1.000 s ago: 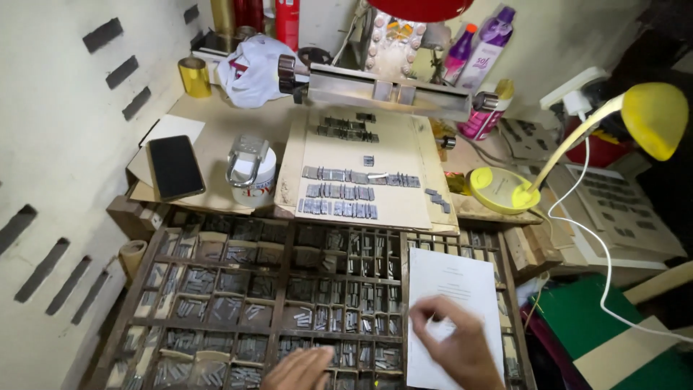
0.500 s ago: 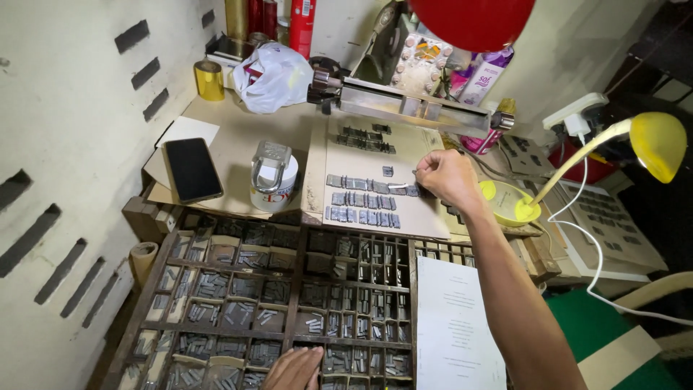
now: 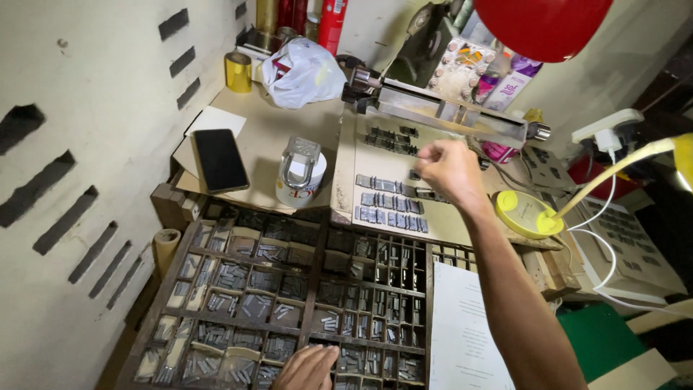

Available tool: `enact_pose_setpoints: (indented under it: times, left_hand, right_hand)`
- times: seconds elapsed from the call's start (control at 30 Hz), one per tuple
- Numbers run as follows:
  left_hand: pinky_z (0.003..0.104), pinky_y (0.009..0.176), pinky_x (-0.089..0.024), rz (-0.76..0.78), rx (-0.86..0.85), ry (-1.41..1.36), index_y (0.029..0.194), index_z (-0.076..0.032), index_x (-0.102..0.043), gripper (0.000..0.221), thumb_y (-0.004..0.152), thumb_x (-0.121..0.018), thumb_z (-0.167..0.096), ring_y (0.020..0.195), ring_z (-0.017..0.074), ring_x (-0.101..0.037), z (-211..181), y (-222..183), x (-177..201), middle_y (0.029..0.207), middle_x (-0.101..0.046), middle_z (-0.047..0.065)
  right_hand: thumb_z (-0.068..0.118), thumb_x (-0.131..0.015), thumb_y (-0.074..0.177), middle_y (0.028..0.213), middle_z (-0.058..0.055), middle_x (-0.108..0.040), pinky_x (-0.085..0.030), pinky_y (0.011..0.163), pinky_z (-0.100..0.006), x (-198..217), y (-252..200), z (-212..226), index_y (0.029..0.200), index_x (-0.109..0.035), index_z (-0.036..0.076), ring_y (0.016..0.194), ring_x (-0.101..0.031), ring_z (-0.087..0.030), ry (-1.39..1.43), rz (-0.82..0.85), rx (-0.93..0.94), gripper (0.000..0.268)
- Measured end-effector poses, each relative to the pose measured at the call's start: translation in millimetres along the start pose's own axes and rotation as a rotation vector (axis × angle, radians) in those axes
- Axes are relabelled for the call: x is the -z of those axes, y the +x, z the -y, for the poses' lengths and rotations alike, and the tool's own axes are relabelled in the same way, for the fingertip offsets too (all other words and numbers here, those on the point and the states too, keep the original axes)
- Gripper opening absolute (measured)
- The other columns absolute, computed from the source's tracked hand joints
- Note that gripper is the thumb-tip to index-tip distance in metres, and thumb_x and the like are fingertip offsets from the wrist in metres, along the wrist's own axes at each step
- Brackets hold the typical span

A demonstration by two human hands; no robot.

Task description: The person picks small metal blocks from a compartmentalized tray and places them onto a flat surface, arranging them in rows. The person repeatedly selects blocks, sometimes holding two at once, and positions them on the surface.

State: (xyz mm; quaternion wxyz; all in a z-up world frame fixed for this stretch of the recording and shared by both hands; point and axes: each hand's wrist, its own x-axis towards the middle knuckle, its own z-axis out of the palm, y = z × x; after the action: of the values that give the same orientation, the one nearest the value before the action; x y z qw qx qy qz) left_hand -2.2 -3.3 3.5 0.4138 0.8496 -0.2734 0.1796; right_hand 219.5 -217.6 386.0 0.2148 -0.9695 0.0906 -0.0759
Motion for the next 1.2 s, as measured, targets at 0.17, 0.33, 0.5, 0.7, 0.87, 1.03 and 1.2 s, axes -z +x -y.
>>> enact_pose_setpoints:
  times: [0.17,0.33,0.5,0.7,0.87,1.03,1.2]
  left_hand:
    - [0.05,0.107,-0.051,0.095,-0.04,-0.036,0.148,-0.016,-0.056,0.053,0.096,-0.067,-0.014,0.129,0.0285,-0.058,16.9,-4.1,-6.7,0.138,-0.068,0.004]
    - [0.052,0.11,-0.05,0.128,0.029,-0.046,0.148,-0.02,-0.055,0.054,0.096,-0.067,-0.013,0.132,0.0298,-0.054,12.7,-4.1,-4.7,0.139,-0.065,0.002]
    - [0.05,0.111,-0.049,0.12,0.07,-0.045,0.145,-0.021,-0.059,0.05,0.096,-0.066,-0.014,0.131,0.0283,-0.055,6.0,-2.8,-1.1,0.137,-0.066,0.001]
    - [0.057,0.118,-0.038,0.285,0.106,-0.092,0.152,-0.022,-0.048,0.053,0.101,-0.063,-0.018,0.139,0.0312,-0.043,6.2,-2.6,-1.4,0.147,-0.054,0.001]
    - [0.055,0.116,-0.042,0.234,0.129,-0.09,0.15,-0.024,-0.052,0.052,0.1,-0.063,-0.017,0.137,0.0296,-0.047,0.3,0.1,4.6,0.143,-0.059,-0.001]
    - [0.053,0.114,-0.046,0.19,0.064,-0.048,0.15,-0.023,-0.052,0.054,0.098,-0.065,-0.015,0.135,0.0301,-0.05,13.2,-6.8,-7.9,0.142,-0.06,0.0]
    - [0.05,0.112,-0.047,0.221,0.072,-0.06,0.149,-0.023,-0.055,0.054,0.097,-0.064,-0.014,0.134,0.029,-0.051,15.0,-6.7,-8.8,0.142,-0.062,0.0]
  right_hand:
    - [0.022,-0.074,0.095,0.098,-0.005,-0.079,-0.057,0.068,-0.023,-27.2,0.6,57.1,0.093,-0.069,0.015,0.073,-0.067,-0.011,0.147,0.217,0.053,0.008]
    - [0.024,-0.086,0.083,0.097,-0.002,-0.076,-0.051,0.061,-0.027,-53.2,27.3,68.6,0.099,-0.077,0.015,0.066,-0.058,-0.01,0.003,0.227,-0.042,0.02]
    - [0.016,-0.078,0.086,0.104,-0.004,-0.078,-0.051,0.056,-0.026,-67.4,40.5,62.6,0.104,-0.079,0.014,0.065,-0.062,-0.011,-0.017,0.212,-0.066,0.018]
    - [0.012,-0.074,0.088,0.099,-0.004,-0.077,-0.05,0.055,-0.025,-66.2,34.9,68.9,0.1,-0.078,0.011,0.063,-0.058,-0.01,-0.007,0.214,-0.101,0.012]
    - [0.011,-0.076,0.087,0.097,-0.007,-0.077,-0.049,0.05,-0.025,-65.2,32.6,67.6,0.098,-0.079,0.008,0.061,-0.058,-0.011,0.025,0.199,-0.089,0.011]
    - [0.01,-0.073,0.09,0.106,-0.009,-0.077,-0.055,0.058,-0.025,-60.7,31.0,64.4,0.102,-0.077,0.008,0.068,-0.063,-0.012,0.053,0.198,-0.06,0.013]
    - [0.009,-0.059,0.098,0.108,-0.011,-0.078,-0.065,0.078,-0.023,-21.3,13.5,54.8,0.101,-0.075,0.01,0.083,-0.074,-0.015,0.027,0.168,-0.006,0.017]
